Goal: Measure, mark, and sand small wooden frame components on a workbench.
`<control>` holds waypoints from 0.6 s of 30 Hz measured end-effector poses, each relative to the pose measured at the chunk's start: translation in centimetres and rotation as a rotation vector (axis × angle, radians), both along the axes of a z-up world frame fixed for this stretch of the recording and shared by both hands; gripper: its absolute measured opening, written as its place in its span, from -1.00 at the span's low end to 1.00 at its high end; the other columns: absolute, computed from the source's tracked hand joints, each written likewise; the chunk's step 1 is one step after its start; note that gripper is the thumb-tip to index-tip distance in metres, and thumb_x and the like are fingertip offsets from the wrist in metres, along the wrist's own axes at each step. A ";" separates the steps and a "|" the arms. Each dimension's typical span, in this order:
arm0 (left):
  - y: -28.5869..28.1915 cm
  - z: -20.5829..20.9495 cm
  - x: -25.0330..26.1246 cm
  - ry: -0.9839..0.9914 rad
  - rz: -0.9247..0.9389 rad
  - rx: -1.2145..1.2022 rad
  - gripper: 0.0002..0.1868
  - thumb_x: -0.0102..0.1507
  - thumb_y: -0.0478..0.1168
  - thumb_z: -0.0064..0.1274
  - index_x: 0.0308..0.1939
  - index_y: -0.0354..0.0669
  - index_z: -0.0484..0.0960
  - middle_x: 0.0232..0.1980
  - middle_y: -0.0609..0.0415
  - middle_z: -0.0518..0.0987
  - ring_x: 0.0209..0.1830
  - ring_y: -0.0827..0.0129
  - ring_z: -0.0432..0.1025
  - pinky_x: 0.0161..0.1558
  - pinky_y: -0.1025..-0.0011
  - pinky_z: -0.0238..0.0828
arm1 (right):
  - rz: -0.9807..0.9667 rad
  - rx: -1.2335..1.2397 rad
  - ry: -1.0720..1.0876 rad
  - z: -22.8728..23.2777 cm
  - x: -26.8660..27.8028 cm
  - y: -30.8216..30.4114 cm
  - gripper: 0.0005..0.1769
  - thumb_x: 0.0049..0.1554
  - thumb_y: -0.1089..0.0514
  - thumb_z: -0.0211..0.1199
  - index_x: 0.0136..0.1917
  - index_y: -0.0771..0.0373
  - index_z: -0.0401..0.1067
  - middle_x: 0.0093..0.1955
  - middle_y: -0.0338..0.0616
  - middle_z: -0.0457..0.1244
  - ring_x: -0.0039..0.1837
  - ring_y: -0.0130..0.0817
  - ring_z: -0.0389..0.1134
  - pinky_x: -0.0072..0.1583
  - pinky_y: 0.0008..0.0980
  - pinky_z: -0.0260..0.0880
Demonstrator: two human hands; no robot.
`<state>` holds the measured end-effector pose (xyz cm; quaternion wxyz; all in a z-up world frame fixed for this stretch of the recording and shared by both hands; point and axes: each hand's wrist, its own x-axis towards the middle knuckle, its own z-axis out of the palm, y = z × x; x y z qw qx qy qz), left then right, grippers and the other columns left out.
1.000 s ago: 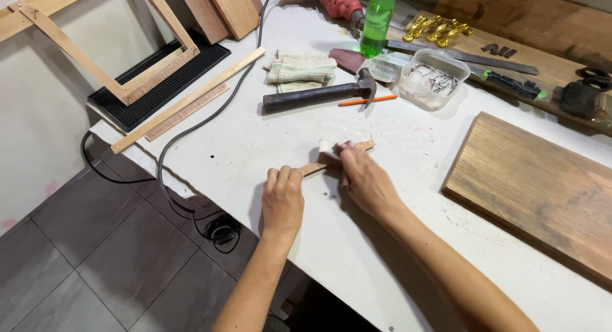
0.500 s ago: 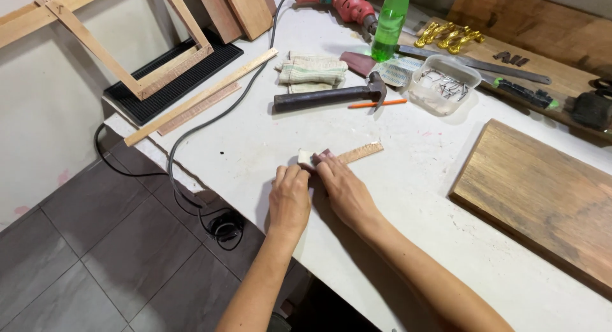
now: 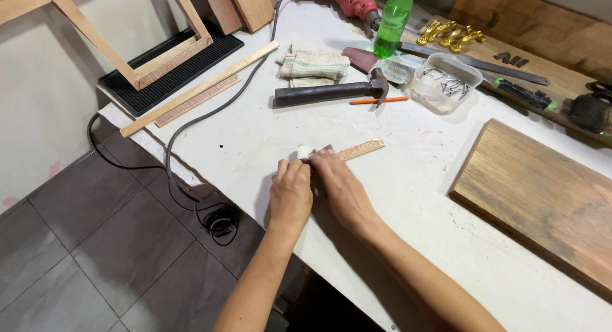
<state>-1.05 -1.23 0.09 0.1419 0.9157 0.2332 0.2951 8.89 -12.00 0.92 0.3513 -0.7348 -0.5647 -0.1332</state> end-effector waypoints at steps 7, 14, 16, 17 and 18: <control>0.2 0.3 0.1 -0.002 -0.002 -0.023 -0.85 0.13 -0.52 0.11 -0.25 -0.33 0.69 -0.15 0.00 0.60 -0.07 0.12 0.44 -0.09 0.25 0.54 | -0.072 -0.150 -0.072 -2.7 5.4 -1.0 -0.60 0.19 0.42 0.03 0.29 0.29 0.36 0.46 0.17 0.21 0.53 0.10 0.19 0.50 -0.02 0.21; 0.2 -0.5 0.3 0.074 0.020 -0.027 -0.86 0.15 -0.54 0.10 -0.26 -0.34 0.68 -0.17 0.02 0.60 -0.05 0.18 0.44 -0.10 0.33 0.59 | -0.259 -0.246 0.073 0.0 8.0 -2.8 -0.64 0.23 0.41 0.05 0.29 0.30 0.36 0.39 0.18 0.26 0.43 0.12 0.29 0.40 -0.02 0.35; 0.1 -0.5 0.4 0.067 0.025 -0.023 -0.85 0.15 -0.55 0.09 -0.26 -0.33 0.68 -0.16 0.03 0.60 -0.05 0.17 0.44 -0.10 0.34 0.60 | -0.164 -0.095 -0.028 0.5 5.2 -1.9 -0.54 0.16 0.48 0.03 0.31 0.31 0.36 0.40 0.20 0.25 0.46 0.15 0.26 0.43 0.00 0.30; 0.0 -0.3 0.3 0.061 0.020 -0.004 -0.84 0.14 -0.55 0.09 -0.26 -0.33 0.68 -0.16 0.02 0.60 -0.06 0.16 0.44 -0.11 0.32 0.59 | -0.101 -0.065 0.020 1.2 2.8 -1.2 -0.50 0.09 0.50 0.02 0.29 0.31 0.37 0.41 0.19 0.25 0.48 0.17 0.22 0.43 -0.01 0.28; -0.1 -0.2 0.2 0.055 0.015 0.015 -0.83 0.13 -0.54 0.10 -0.25 -0.33 0.68 -0.15 0.02 0.60 -0.06 0.15 0.44 -0.11 0.31 0.58 | -0.038 -0.035 0.069 2.0 0.5 -0.5 -0.46 0.02 0.52 0.01 0.26 0.31 0.38 0.42 0.17 0.25 0.51 0.19 0.19 0.42 -0.02 0.26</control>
